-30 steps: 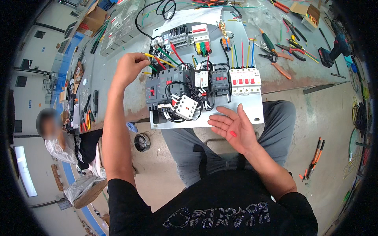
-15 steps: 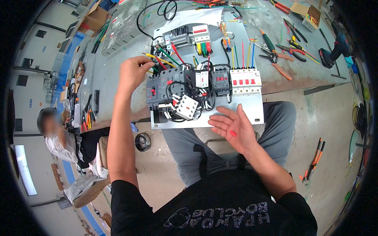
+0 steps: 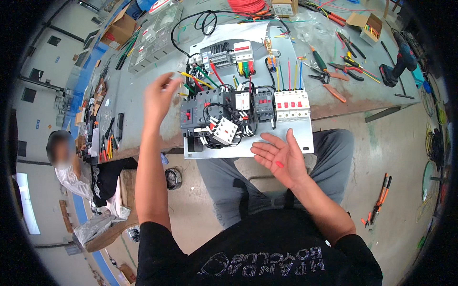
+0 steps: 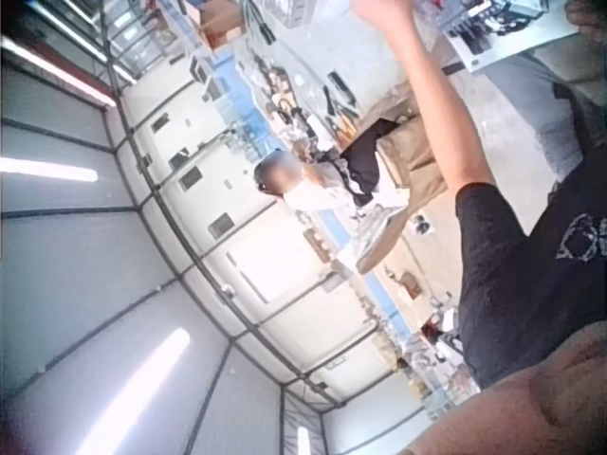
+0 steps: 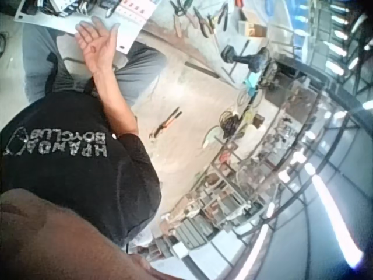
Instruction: The person sits at a workbench and uses wire cutters to strip and trim colored wires connected to an electrical panel. They repeatedly cut wire ends and adjust connections within the panel.
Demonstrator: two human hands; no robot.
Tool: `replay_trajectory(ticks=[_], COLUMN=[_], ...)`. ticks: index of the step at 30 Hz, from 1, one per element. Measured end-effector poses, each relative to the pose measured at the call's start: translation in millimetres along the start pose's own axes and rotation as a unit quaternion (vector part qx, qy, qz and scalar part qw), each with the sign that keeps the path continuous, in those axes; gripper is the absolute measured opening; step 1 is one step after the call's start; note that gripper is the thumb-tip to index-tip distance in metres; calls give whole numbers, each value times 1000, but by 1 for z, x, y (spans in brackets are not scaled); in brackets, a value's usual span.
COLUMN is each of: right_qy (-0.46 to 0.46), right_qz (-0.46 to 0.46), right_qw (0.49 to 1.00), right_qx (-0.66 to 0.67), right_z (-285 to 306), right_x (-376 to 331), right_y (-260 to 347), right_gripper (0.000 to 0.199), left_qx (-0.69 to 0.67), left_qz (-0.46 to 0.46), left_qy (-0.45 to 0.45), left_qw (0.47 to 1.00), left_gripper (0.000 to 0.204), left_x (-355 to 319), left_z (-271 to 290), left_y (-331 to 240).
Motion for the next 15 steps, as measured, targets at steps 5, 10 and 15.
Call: replay_trajectory(ticks=[5,10,15], right_qy=[-6,50,44], right_qz=[16,-12,-5], right_qw=[997,995,995], right_qx=[71,82,87], right_z=[-19,-62,-62], right_x=[-14,-25,-28], right_y=[10,-2,-6], right_gripper=[97,97,98], left_qx=[-37,-89,-70], left_qz=[-193,-171,-164], left_qy=[-9,223,256], left_qw=[980,956,950], left_gripper=[29,32,32], left_x=[-156,-261,-271], left_z=[44,-46,-67], left_y=[-121,-130,-111])
Point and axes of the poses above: each hand's wrist, its own x-axis towards the middle knuckle, its own z-axis out of the back of the hand, y = z × x, the point moved 8 cm from there along x, towards the middle knuckle, and after that the axes turned 14 degrees about z, right-handed, at the moved point
